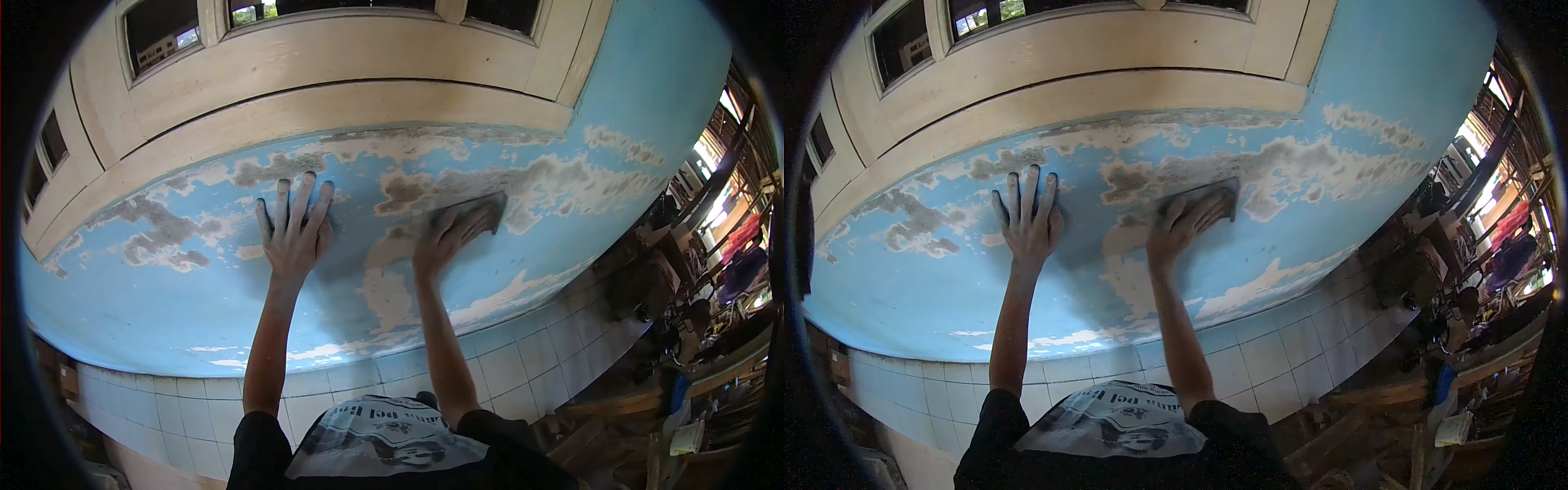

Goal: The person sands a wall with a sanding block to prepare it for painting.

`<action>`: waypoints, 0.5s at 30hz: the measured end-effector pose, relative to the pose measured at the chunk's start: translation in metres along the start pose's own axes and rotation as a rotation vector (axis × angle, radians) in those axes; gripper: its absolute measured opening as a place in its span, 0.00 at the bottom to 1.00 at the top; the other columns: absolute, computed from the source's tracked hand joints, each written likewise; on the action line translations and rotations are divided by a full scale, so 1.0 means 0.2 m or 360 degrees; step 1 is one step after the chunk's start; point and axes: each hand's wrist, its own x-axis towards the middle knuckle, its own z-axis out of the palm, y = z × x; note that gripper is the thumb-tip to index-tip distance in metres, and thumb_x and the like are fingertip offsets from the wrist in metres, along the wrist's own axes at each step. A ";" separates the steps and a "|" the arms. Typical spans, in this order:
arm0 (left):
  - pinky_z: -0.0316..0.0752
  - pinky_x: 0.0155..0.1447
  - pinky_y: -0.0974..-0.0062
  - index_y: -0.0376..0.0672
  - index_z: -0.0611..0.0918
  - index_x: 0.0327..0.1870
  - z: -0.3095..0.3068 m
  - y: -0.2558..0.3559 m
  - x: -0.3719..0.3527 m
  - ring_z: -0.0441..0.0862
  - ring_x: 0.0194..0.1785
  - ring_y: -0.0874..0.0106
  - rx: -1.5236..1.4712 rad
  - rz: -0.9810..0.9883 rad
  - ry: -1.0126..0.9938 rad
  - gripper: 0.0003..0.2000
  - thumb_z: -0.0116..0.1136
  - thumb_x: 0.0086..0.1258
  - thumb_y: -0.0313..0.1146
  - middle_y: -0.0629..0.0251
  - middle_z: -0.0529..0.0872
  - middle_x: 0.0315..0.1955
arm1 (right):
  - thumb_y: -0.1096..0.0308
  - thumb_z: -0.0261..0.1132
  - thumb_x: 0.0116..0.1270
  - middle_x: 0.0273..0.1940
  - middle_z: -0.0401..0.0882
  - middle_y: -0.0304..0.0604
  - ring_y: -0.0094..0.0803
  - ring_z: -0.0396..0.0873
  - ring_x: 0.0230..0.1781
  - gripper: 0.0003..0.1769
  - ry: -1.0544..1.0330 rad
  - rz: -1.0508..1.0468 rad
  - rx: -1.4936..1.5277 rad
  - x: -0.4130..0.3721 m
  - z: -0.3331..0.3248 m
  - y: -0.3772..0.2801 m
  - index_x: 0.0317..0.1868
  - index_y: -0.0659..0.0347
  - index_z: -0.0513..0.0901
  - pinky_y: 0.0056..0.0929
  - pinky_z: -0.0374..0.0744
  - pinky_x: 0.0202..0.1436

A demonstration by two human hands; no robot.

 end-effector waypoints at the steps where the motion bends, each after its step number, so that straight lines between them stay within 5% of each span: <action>1: 0.49 0.69 0.41 0.58 0.71 0.66 -0.01 0.00 0.00 0.62 0.70 0.54 -0.0002 -0.0004 -0.0003 0.22 0.44 0.69 0.39 0.64 0.68 0.67 | 0.46 0.40 0.74 0.72 0.41 0.66 0.58 0.38 0.74 0.38 0.0141 0.0083 -0.0056 0.00 0.03 -0.04 0.70 0.70 0.52 0.54 0.40 0.74; 3: 0.48 0.69 0.41 0.59 0.71 0.66 -0.01 0.00 0.01 0.61 0.70 0.54 -0.0036 0.0000 0.0019 0.23 0.45 0.68 0.39 0.65 0.68 0.67 | 0.43 0.37 0.74 0.73 0.38 0.65 0.55 0.35 0.75 0.40 0.0298 0.0165 -0.0111 -0.02 0.05 -0.03 0.72 0.70 0.46 0.54 0.37 0.74; 5: 0.48 0.69 0.42 0.59 0.70 0.66 -0.01 0.00 0.01 0.62 0.70 0.55 -0.0044 0.0005 0.0010 0.23 0.46 0.68 0.39 0.65 0.67 0.67 | 0.44 0.37 0.74 0.73 0.34 0.65 0.55 0.32 0.75 0.41 -0.0217 -0.0884 -0.0694 -0.12 0.04 0.11 0.72 0.70 0.42 0.53 0.35 0.74; 6: 0.48 0.69 0.42 0.59 0.70 0.66 -0.01 0.00 0.01 0.62 0.70 0.55 -0.0041 0.0009 -0.0006 0.23 0.46 0.67 0.39 0.65 0.67 0.67 | 0.44 0.37 0.74 0.73 0.34 0.65 0.55 0.32 0.75 0.41 -0.0212 -0.0878 -0.0705 -0.10 0.02 0.11 0.72 0.70 0.42 0.53 0.35 0.74; 8: 0.48 0.69 0.42 0.59 0.70 0.66 -0.01 0.00 0.02 0.61 0.70 0.55 -0.0052 0.0015 0.0007 0.24 0.46 0.67 0.39 0.65 0.67 0.67 | 0.46 0.46 0.72 0.72 0.42 0.66 0.59 0.39 0.74 0.42 0.0170 -0.0065 -0.0102 0.02 0.00 0.07 0.70 0.75 0.48 0.54 0.40 0.74; 12: 0.49 0.69 0.42 0.58 0.70 0.66 -0.03 0.00 0.02 0.60 0.70 0.56 -0.0069 0.0010 -0.0017 0.24 0.47 0.67 0.39 0.65 0.65 0.68 | 0.46 0.47 0.72 0.71 0.44 0.68 0.61 0.40 0.73 0.42 0.0406 0.0271 -0.0010 0.02 0.05 -0.09 0.69 0.77 0.50 0.54 0.42 0.74; 14: 0.48 0.69 0.42 0.58 0.71 0.66 -0.02 0.01 0.03 0.60 0.71 0.56 -0.0095 0.0004 -0.0016 0.24 0.48 0.66 0.39 0.65 0.65 0.68 | 0.45 0.41 0.74 0.72 0.36 0.68 0.58 0.34 0.75 0.43 -0.0215 -0.0799 -0.0514 -0.11 0.05 -0.01 0.71 0.74 0.42 0.51 0.40 0.74; 15: 0.48 0.69 0.42 0.58 0.71 0.66 -0.03 0.00 0.02 0.60 0.71 0.56 -0.0109 -0.0004 -0.0031 0.24 0.48 0.66 0.39 0.65 0.65 0.68 | 0.45 0.41 0.74 0.72 0.36 0.68 0.58 0.34 0.75 0.43 -0.0210 -0.0790 -0.0522 -0.10 0.02 0.00 0.71 0.74 0.42 0.51 0.40 0.74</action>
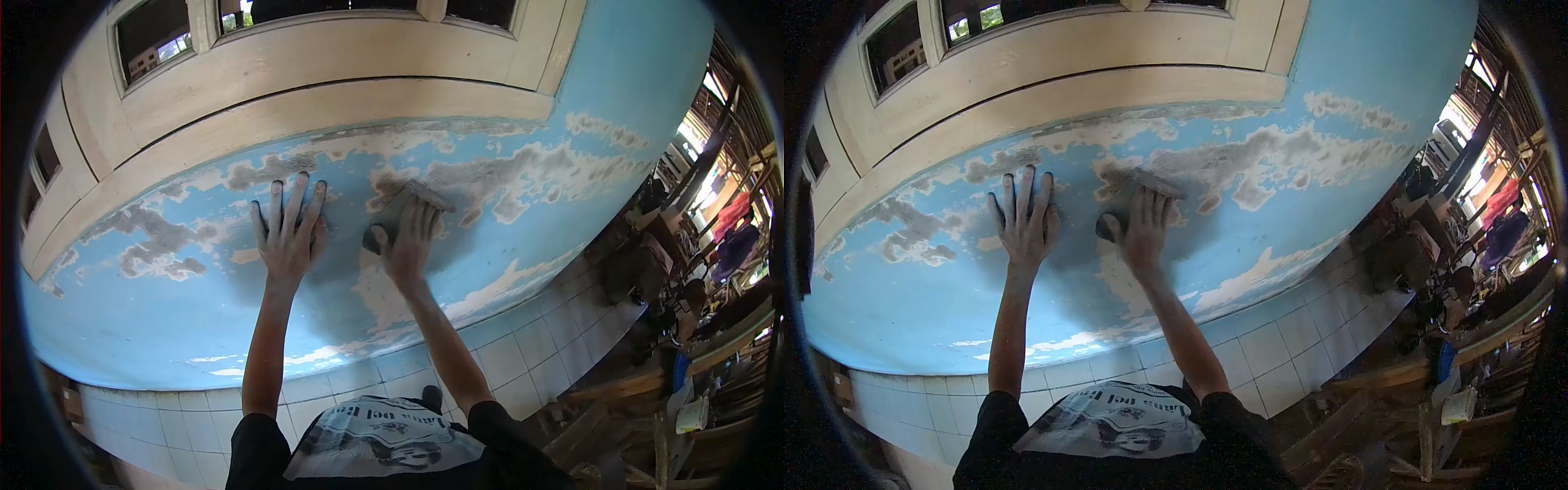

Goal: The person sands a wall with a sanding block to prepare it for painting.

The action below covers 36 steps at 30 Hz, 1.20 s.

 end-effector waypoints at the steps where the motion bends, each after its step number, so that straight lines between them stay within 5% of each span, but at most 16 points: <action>1: 0.48 0.69 0.42 0.58 0.71 0.66 0.00 0.00 0.00 0.60 0.71 0.56 -0.0003 0.0006 0.0005 0.24 0.48 0.66 0.39 0.65 0.65 0.68 | 0.46 0.42 0.74 0.72 0.36 0.68 0.58 0.34 0.74 0.42 0.0087 0.0167 0.0183 0.04 -0.04 0.04 0.71 0.75 0.43 0.52 0.39 0.74; 3: 0.48 0.70 0.42 0.59 0.71 0.66 0.01 -0.01 -0.01 0.60 0.71 0.56 0.0018 0.0022 0.0013 0.24 0.49 0.66 0.39 0.66 0.65 0.68 | 0.47 0.43 0.74 0.72 0.37 0.68 0.59 0.33 0.74 0.41 0.0176 0.0322 0.0379 0.16 -0.08 0.06 0.71 0.76 0.43 0.52 0.38 0.74; 5: 0.48 0.70 0.43 0.59 0.70 0.66 0.00 -0.01 -0.01 0.60 0.71 0.57 0.0009 0.0018 0.0003 0.24 0.48 0.66 0.39 0.66 0.65 0.68 | 0.50 0.47 0.73 0.71 0.39 0.69 0.61 0.36 0.74 0.41 0.0606 0.0991 0.0555 0.26 -0.09 0.04 0.70 0.78 0.46 0.51 0.38 0.74; 6: 0.48 0.70 0.43 0.59 0.70 0.66 0.00 -0.01 0.00 0.60 0.71 0.57 -0.0007 0.0016 0.0014 0.24 0.48 0.66 0.40 0.67 0.65 0.68 | 0.50 0.47 0.73 0.71 0.39 0.69 0.61 0.36 0.74 0.41 0.0610 0.0990 0.0555 0.22 -0.06 0.01 0.70 0.78 0.46 0.51 0.38 0.74; 8: 0.47 0.70 0.43 0.60 0.70 0.66 0.01 -0.01 0.00 0.60 0.71 0.57 0.0006 0.0017 0.0006 0.24 0.47 0.67 0.40 0.67 0.65 0.68 | 0.51 0.46 0.73 0.72 0.37 0.68 0.59 0.37 0.74 0.40 0.0241 0.0423 0.0227 0.04 0.00 -0.06 0.70 0.77 0.44 0.50 0.39 0.75; 11: 0.47 0.71 0.43 0.60 0.69 0.67 0.01 0.00 -0.01 0.60 0.71 0.57 0.0019 0.0018 -0.0006 0.24 0.46 0.68 0.41 0.67 0.65 0.68 | 0.50 0.42 0.74 0.72 0.33 0.68 0.58 0.34 0.74 0.41 -0.0139 0.0297 0.0011 -0.07 -0.01 0.08 0.70 0.77 0.40 0.50 0.39 0.75; 12: 0.46 0.71 0.43 0.61 0.69 0.67 0.01 -0.01 -0.01 0.60 0.71 0.57 0.0025 0.0015 -0.0006 0.24 0.46 0.68 0.41 0.68 0.65 0.68 | 0.50 0.42 0.74 0.72 0.33 0.68 0.58 0.34 0.74 0.41 -0.0137 0.0297 0.0008 0.02 -0.04 0.12 0.70 0.77 0.40 0.50 0.39 0.75; 14: 0.47 0.71 0.43 0.61 0.69 0.67 0.01 0.00 -0.02 0.60 0.71 0.57 0.0006 -0.0002 -0.0018 0.24 0.46 0.68 0.41 0.68 0.65 0.68 | 0.50 0.40 0.74 0.72 0.34 0.69 0.60 0.36 0.74 0.41 0.0498 0.1201 0.0555 0.25 -0.11 0.15 0.70 0.78 0.39 0.52 0.40 0.74; 20: 0.49 0.71 0.44 0.60 0.70 0.66 0.00 0.01 0.00 0.60 0.71 0.58 0.0006 -0.0010 0.0021 0.24 0.47 0.66 0.40 0.69 0.65 0.68 | 0.49 0.38 0.75 0.71 0.35 0.70 0.58 0.35 0.74 0.40 -0.0078 0.0490 -0.0009 -0.05 -0.05 0.04 0.70 0.78 0.39 0.50 0.42 0.74; 21: 0.49 0.71 0.44 0.60 0.70 0.66 0.00 0.01 0.00 0.61 0.70 0.58 0.0017 -0.0014 0.0024 0.24 0.47 0.66 0.39 0.68 0.66 0.68 | 0.49 0.38 0.75 0.71 0.35 0.70 0.58 0.35 0.74 0.40 -0.0080 0.0498 -0.0016 -0.02 -0.08 0.04 0.70 0.78 0.39 0.50 0.42 0.74; 23: 0.50 0.71 0.45 0.60 0.71 0.66 0.01 0.01 0.01 0.62 0.70 0.58 0.0019 -0.0004 0.0054 0.25 0.47 0.65 0.39 0.68 0.66 0.68 | 0.52 0.42 0.75 0.69 0.40 0.75 0.65 0.41 0.72 0.39 0.0135 0.1052 0.0550 0.11 -0.16 0.05 0.68 0.81 0.44 0.55 0.44 0.73; 27: 0.50 0.70 0.45 0.59 0.72 0.65 0.00 0.01 0.01 0.63 0.69 0.58 0.0051 -0.0002 0.0048 0.24 0.48 0.65 0.38 0.68 0.68 0.67 | 0.52 0.45 0.74 0.68 0.43 0.76 0.67 0.42 0.71 0.40 0.0477 0.1038 0.0507 0.14 -0.07 0.00 0.68 0.82 0.44 0.56 0.45 0.73; 29: 0.50 0.70 0.45 0.59 0.72 0.65 0.00 0.01 0.01 0.63 0.69 0.58 0.0044 -0.0004 0.0056 0.24 0.48 0.65 0.38 0.67 0.68 0.67 | 0.53 0.47 0.74 0.69 0.42 0.75 0.65 0.41 0.72 0.40 0.0043 0.0379 0.0203 -0.03 -0.04 -0.08 0.68 0.81 0.44 0.53 0.44 0.74; 31: 0.50 0.70 0.45 0.59 0.72 0.65 0.00 0.01 -0.01 0.63 0.69 0.58 0.0034 -0.0001 0.0044 0.24 0.48 0.65 0.38 0.67 0.68 0.67 | 0.54 0.44 0.75 0.70 0.37 0.72 0.61 0.36 0.74 0.40 -0.0101 0.0319 0.0157 -0.04 -0.08 -0.01 0.69 0.81 0.41 0.50 0.41 0.74; 34: 0.50 0.70 0.45 0.59 0.72 0.65 0.00 0.00 -0.01 0.63 0.69 0.57 0.0037 0.0005 0.0031 0.23 0.47 0.65 0.39 0.67 0.68 0.67 | 0.53 0.44 0.74 0.70 0.39 0.74 0.66 0.36 0.72 0.40 0.0057 0.0793 0.0252 0.11 -0.11 0.07 0.68 0.82 0.42 0.52 0.41 0.74; 36: 0.49 0.71 0.45 0.59 0.73 0.64 0.00 0.00 0.00 0.63 0.69 0.57 0.0050 0.0006 0.0033 0.23 0.47 0.66 0.39 0.67 0.68 0.66 | 0.54 0.45 0.74 0.70 0.40 0.74 0.67 0.37 0.72 0.39 0.0451 0.1083 0.0523 0.19 -0.10 0.09 0.69 0.81 0.44 0.53 0.43 0.74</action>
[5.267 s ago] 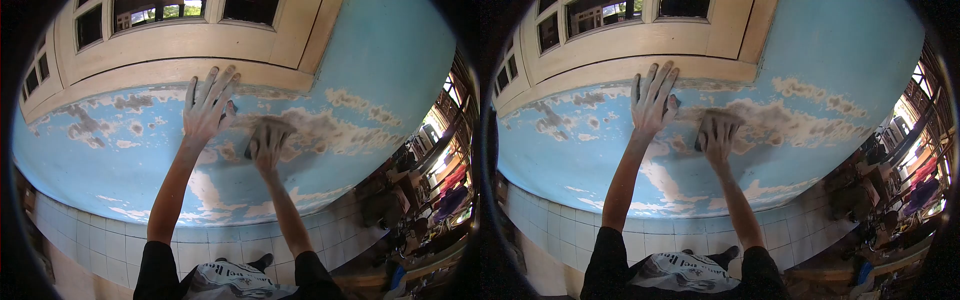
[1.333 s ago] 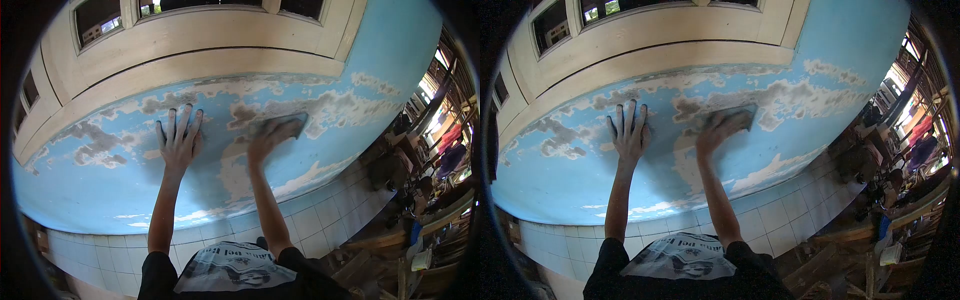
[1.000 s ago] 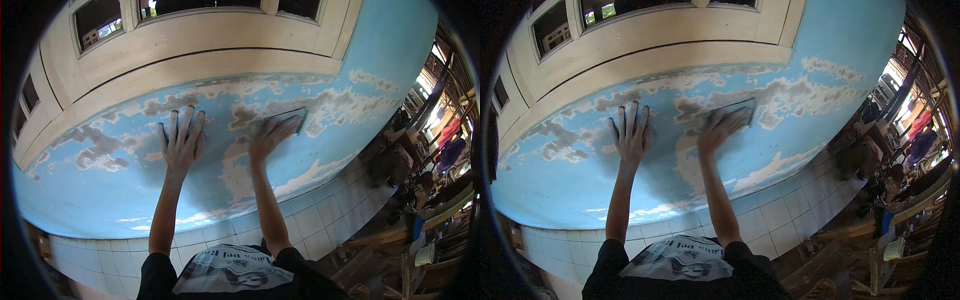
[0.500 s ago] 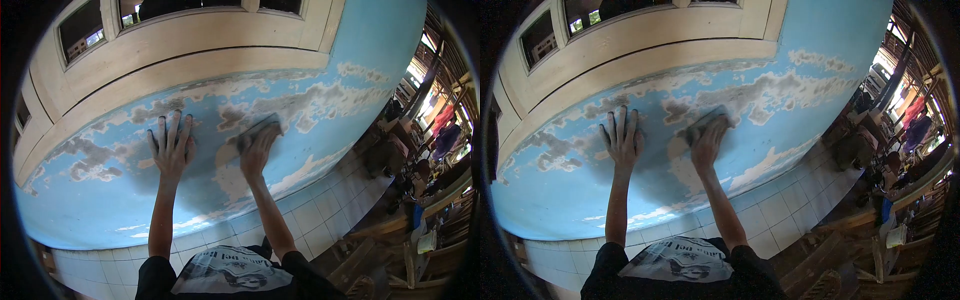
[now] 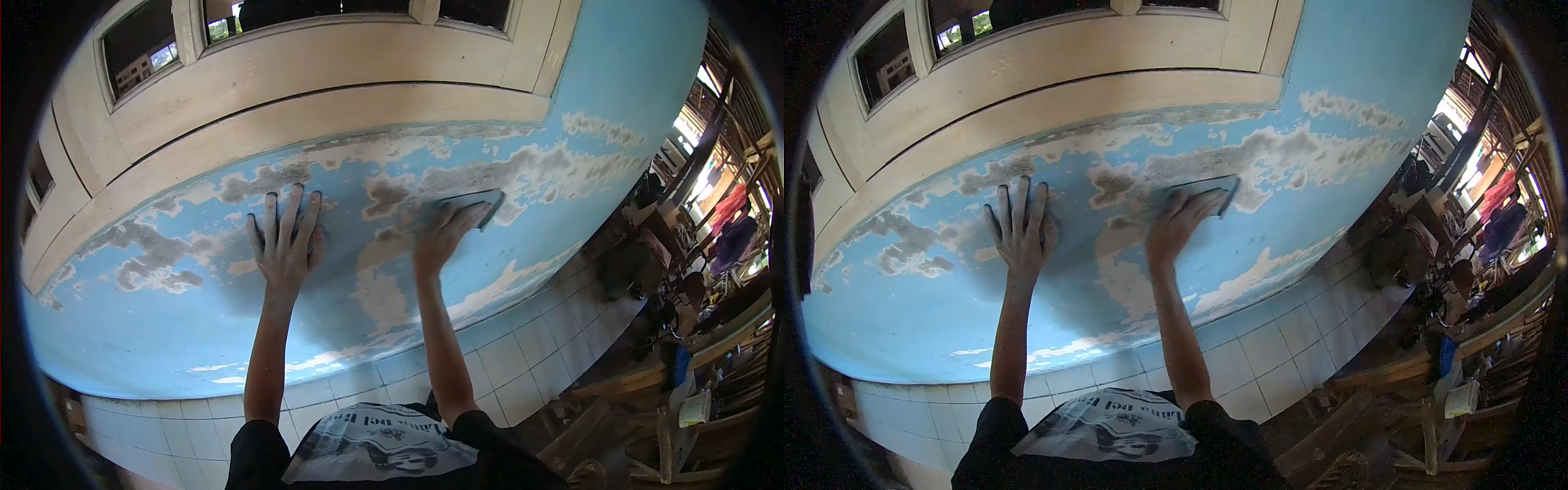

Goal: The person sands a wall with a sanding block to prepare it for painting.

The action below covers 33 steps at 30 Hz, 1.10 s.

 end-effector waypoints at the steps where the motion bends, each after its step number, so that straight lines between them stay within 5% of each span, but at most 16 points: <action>1: 0.49 0.71 0.45 0.59 0.73 0.64 0.00 0.00 0.00 0.63 0.69 0.57 -0.0001 -0.0002 0.0004 0.23 0.47 0.66 0.39 0.67 0.68 0.66 | 0.54 0.45 0.74 0.70 0.40 0.74 0.67 0.37 0.72 0.39 0.0001 -0.0004 0.0000 -0.06 0.00 0.03 0.69 0.81 0.44 0.53 0.43 0.74; 3: 0.49 0.71 0.45 0.59 0.73 0.64 0.01 0.00 0.00 0.63 0.69 0.56 0.0011 -0.0008 0.0026 0.23 0.46 0.66 0.39 0.67 0.68 0.66 | 0.55 0.45 0.75 0.70 0.41 0.72 0.65 0.39 0.72 0.37 -0.0417 -0.0647 -0.0408 -0.21 0.00 0.06 0.69 0.78 0.45 0.52 0.46 0.73; 7: 0.49 0.71 0.45 0.59 0.72 0.65 0.01 0.00 -0.01 0.63 0.69 0.56 0.0024 -0.0009 0.0027 0.23 0.46 0.66 0.39 0.67 0.68 0.66 | 0.55 0.46 0.74 0.70 0.42 0.71 0.65 0.40 0.72 0.38 -0.0501 -0.0692 -0.0460 -0.14 -0.07 0.07 0.69 0.78 0.46 0.53 0.47 0.73; 10: 0.48 0.71 0.45 0.60 0.72 0.65 0.02 0.00 -0.01 0.63 0.69 0.56 0.0023 -0.0009 0.0021 0.24 0.47 0.65 0.39 0.67 0.68 0.66 | 0.54 0.48 0.74 0.70 0.44 0.71 0.67 0.41 0.72 0.38 -0.0304 -0.0427 -0.0238 -0.17 -0.02 0.02 0.69 0.78 0.48 0.55 0.47 0.72; 16: 0.49 0.70 0.45 0.61 0.71 0.65 -0.01 0.00 0.00 0.62 0.70 0.57 -0.0007 -0.0009 -0.0036 0.23 0.48 0.66 0.40 0.68 0.67 0.67 | 0.56 0.52 0.72 0.70 0.46 0.70 0.64 0.44 0.72 0.38 -0.0651 -0.0823 -0.0308 -0.33 0.02 0.04 0.69 0.77 0.50 0.54 0.48 0.72; 22: 0.51 0.69 0.44 0.61 0.72 0.65 -0.01 0.01 0.01 0.62 0.70 0.57 -0.0063 0.0002 -0.0023 0.24 0.50 0.65 0.39 0.69 0.66 0.68 | 0.58 0.53 0.72 0.69 0.47 0.70 0.65 0.46 0.71 0.35 -0.0104 -0.0330 -0.0078 -0.20 0.00 -0.09 0.68 0.76 0.53 0.55 0.49 0.72; 24: 0.51 0.69 0.44 0.61 0.72 0.65 -0.02 0.01 0.01 0.62 0.70 0.58 -0.0149 -0.0025 -0.0041 0.25 0.51 0.63 0.37 0.69 0.65 0.69 | 0.60 0.51 0.73 0.70 0.46 0.70 0.62 0.44 0.72 0.34 -0.0519 -0.0837 -0.0271 -0.27 -0.03 -0.05 0.69 0.76 0.53 0.56 0.52 0.71; 28: 0.50 0.69 0.44 0.60 0.72 0.65 -0.02 -0.02 0.00 0.62 0.70 0.58 -0.0262 0.0000 -0.0006 0.26 0.52 0.62 0.36 0.69 0.66 0.68 | 0.61 0.52 0.73 0.70 0.47 0.69 0.62 0.46 0.72 0.33 -0.0730 -0.1159 -0.0409 -0.24 -0.04 0.00 0.69 0.74 0.53 0.57 0.50 0.71; 31: 0.49 0.69 0.43 0.57 0.71 0.65 -0.10 -0.09 0.00 0.62 0.70 0.58 -0.0449 0.0044 -0.0116 0.26 0.53 0.63 0.34 0.67 0.66 0.68 | 0.61 0.55 0.71 0.69 0.51 0.68 0.62 0.48 0.71 0.33 -0.0647 -0.1067 -0.0449 -0.23 -0.04 -0.06 0.69 0.72 0.56 0.58 0.50 0.71; 33: 0.53 0.68 0.45 0.58 0.74 0.64 -0.13 -0.18 -0.01 0.64 0.69 0.62 -0.0297 -0.0050 -0.0053 0.24 0.50 0.63 0.36 0.68 0.69 0.66 | 0.59 0.57 0.69 0.68 0.54 0.67 0.62 0.49 0.71 0.35 -0.0466 -0.0690 -0.0139 -0.27 0.01 -0.13 0.68 0.73 0.57 0.58 0.49 0.71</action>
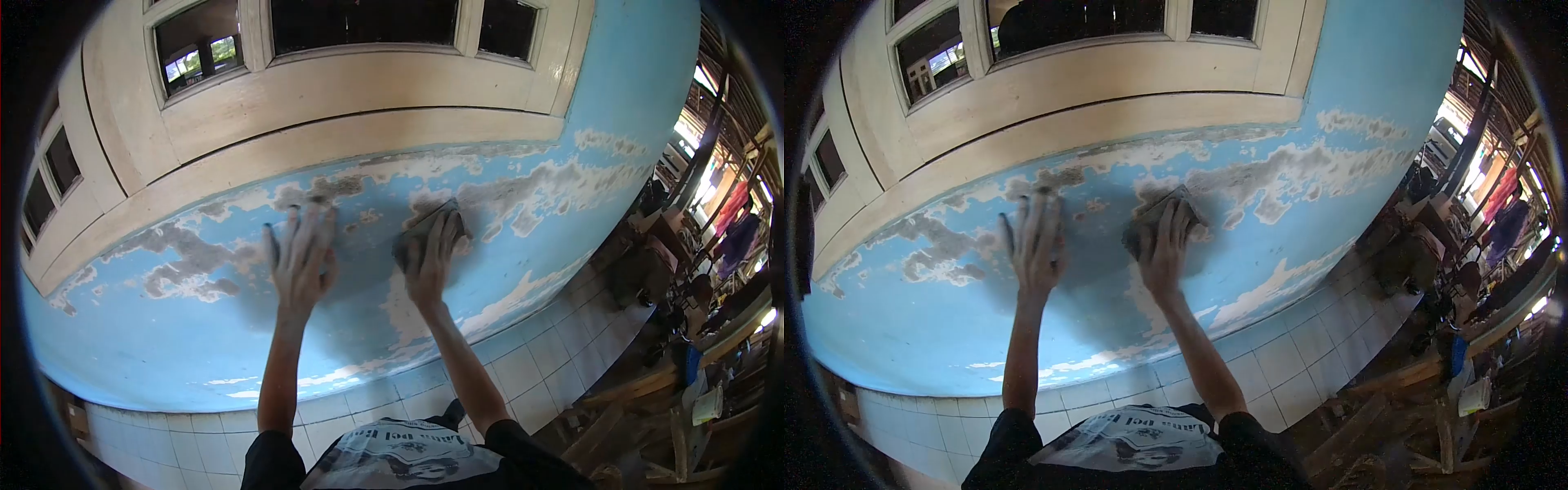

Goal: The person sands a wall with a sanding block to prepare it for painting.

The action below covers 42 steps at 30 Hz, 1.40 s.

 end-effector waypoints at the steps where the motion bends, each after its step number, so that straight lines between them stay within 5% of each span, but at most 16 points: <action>1: 0.53 0.68 0.45 0.58 0.74 0.64 -0.02 -0.03 0.01 0.64 0.69 0.62 -0.0007 0.0007 0.0004 0.24 0.50 0.63 0.36 0.68 0.69 0.66 | 0.59 0.57 0.69 0.68 0.54 0.67 0.62 0.49 0.71 0.35 0.0008 0.0002 -0.0006 -0.03 0.02 -0.03 0.68 0.73 0.57 0.58 0.49 0.71; 3: 0.51 0.68 0.44 0.57 0.74 0.64 -0.05 -0.09 0.02 0.65 0.69 0.61 0.0023 -0.0133 0.0037 0.23 0.48 0.64 0.37 0.65 0.69 0.66 | 0.57 0.56 0.70 0.68 0.54 0.66 0.60 0.50 0.71 0.36 -0.0436 -0.0310 -0.0024 -0.10 0.05 -0.08 0.68 0.73 0.56 0.55 0.50 0.72; 7: 0.51 0.69 0.44 0.57 0.73 0.64 0.00 -0.12 0.01 0.65 0.68 0.61 0.0278 -0.0012 0.0030 0.23 0.47 0.66 0.38 0.66 0.70 0.65 | 0.54 0.55 0.70 0.69 0.52 0.66 0.59 0.51 0.71 0.39 -0.0324 -0.0508 -0.0263 -0.11 0.11 0.06 0.70 0.73 0.52 0.54 0.51 0.72; 9: 0.51 0.69 0.44 0.59 0.73 0.64 0.00 -0.12 0.00 0.65 0.68 0.61 0.0307 0.0002 0.0068 0.23 0.45 0.66 0.39 0.67 0.69 0.66 | 0.56 0.58 0.67 0.71 0.45 0.65 0.58 0.44 0.73 0.41 0.0361 0.0635 0.0510 -0.03 0.11 0.14 0.71 0.68 0.50 0.54 0.48 0.72; 12: 0.51 0.69 0.45 0.60 0.73 0.64 0.00 -0.11 0.00 0.65 0.68 0.61 0.0310 0.0001 0.0051 0.23 0.46 0.66 0.39 0.68 0.68 0.66 | 0.54 0.57 0.68 0.72 0.42 0.64 0.59 0.41 0.74 0.43 0.0356 0.0656 0.0336 0.02 0.05 0.17 0.72 0.71 0.46 0.50 0.47 0.73; 13: 0.51 0.69 0.45 0.60 0.73 0.64 0.00 -0.11 0.00 0.65 0.68 0.61 0.0295 0.0004 0.0052 0.23 0.46 0.66 0.39 0.68 0.68 0.66 | 0.54 0.57 0.68 0.72 0.42 0.64 0.59 0.41 0.74 0.43 0.0362 0.0657 0.0323 0.01 0.03 0.13 0.72 0.71 0.46 0.50 0.47 0.73; 15: 0.50 0.69 0.45 0.61 0.73 0.64 0.01 -0.11 0.00 0.65 0.68 0.62 0.0330 0.0005 0.0061 0.23 0.46 0.66 0.40 0.68 0.68 0.67 | 0.55 0.55 0.70 0.73 0.40 0.64 0.61 0.40 0.73 0.42 0.0085 0.0013 -0.0033 -0.03 -0.01 0.05 0.71 0.72 0.45 0.47 0.45 0.74; 19: 0.49 0.70 0.45 0.60 0.72 0.65 0.02 -0.12 0.00 0.64 0.69 0.62 0.0299 0.0005 0.0122 0.23 0.45 0.67 0.40 0.68 0.68 0.67 | 0.56 0.56 0.69 0.73 0.40 0.64 0.60 0.39 0.74 0.42 0.0012 0.0034 -0.0131 -0.01 -0.03 0.16 0.72 0.72 0.45 0.48 0.44 0.74; 21: 0.49 0.70 0.45 0.60 0.72 0.65 0.01 -0.12 0.00 0.63 0.69 0.62 0.0286 0.0016 0.0099 0.23 0.45 0.67 0.40 0.68 0.67 0.67 | 0.54 0.58 0.67 0.73 0.40 0.64 0.60 0.39 0.74 0.45 0.0338 0.0600 0.0260 0.06 -0.03 0.20 0.72 0.71 0.45 0.50 0.43 0.74; 28: 0.47 0.71 0.44 0.56 0.71 0.66 0.00 -0.12 0.01 0.61 0.71 0.58 0.0276 0.0048 0.0080 0.22 0.42 0.70 0.40 0.64 0.66 0.68 | 0.53 0.54 0.70 0.72 0.44 0.65 0.58 0.44 0.73 0.41 0.0013 -0.0020 -0.0199 0.04 -0.10 0.14 0.71 0.72 0.46 0.47 0.48 0.73; 30: 0.46 0.71 0.44 0.56 0.70 0.66 -0.01 -0.11 0.01 0.60 0.71 0.58 0.0262 0.0031 0.0067 0.23 0.43 0.69 0.39 0.64 0.66 0.68 | 0.51 0.55 0.69 0.71 0.45 0.68 0.60 0.44 0.73 0.43 0.0432 0.0762 0.0429 0.14 -0.11 0.16 0.70 0.74 0.47 0.50 0.47 0.73; 32: 0.46 0.71 0.44 0.56 0.70 0.66 0.00 -0.11 0.01 0.60 0.71 0.59 0.0257 0.0035 0.0093 0.23 0.44 0.69 0.38 0.65 0.65 0.68 | 0.51 0.56 0.69 0.70 0.44 0.71 0.62 0.43 0.72 0.45 0.0448 0.0681 0.0250 0.12 -0.07 0.17 0.70 0.76 0.46 0.50 0.47 0.73; 35: 0.46 0.72 0.44 0.56 0.70 0.67 0.01 -0.11 0.01 0.60 0.71 0.59 0.0260 0.0042 0.0106 0.23 0.44 0.68 0.38 0.65 0.65 0.68 | 0.60 0.50 0.74 0.71 0.41 0.69 0.56 0.41 0.74 0.37 -0.0029 -0.0063 -0.0226 0.02 -0.08 0.06 0.69 0.79 0.44 0.37 0.49 0.74; 38: 0.46 0.72 0.45 0.56 0.69 0.67 0.00 -0.11 0.01 0.60 0.71 0.59 0.0266 0.0066 0.0091 0.24 0.45 0.68 0.38 0.66 0.65 0.69 | 0.55 0.56 0.69 0.71 0.39 0.71 0.60 0.40 0.73 0.44 0.0236 0.0339 -0.0102 0.11 -0.08 0.23 0.70 0.76 0.43 0.44 0.48 0.74; 39: 0.46 0.72 0.45 0.56 0.69 0.67 0.00 -0.11 0.01 0.59 0.71 0.59 0.0261 0.0078 0.0087 0.24 0.45 0.68 0.38 0.66 0.65 0.69 | 0.60 0.58 0.68 0.71 0.40 0.71 0.60 0.39 0.74 0.43 0.0294 0.0633 0.0247 0.16 -0.10 0.23 0.70 0.76 0.43 0.44 0.47 0.74; 42: 0.46 0.72 0.45 0.56 0.70 0.67 0.00 -0.11 0.01 0.60 0.71 0.59 0.0270 0.0066 0.0102 0.23 0.46 0.68 0.38 0.66 0.65 0.68 | 0.65 0.58 0.67 0.71 0.41 0.71 0.61 0.40 0.73 0.42 0.0147 0.0261 -0.0083 0.09 -0.03 0.17 0.70 0.76 0.43 0.45 0.48 0.74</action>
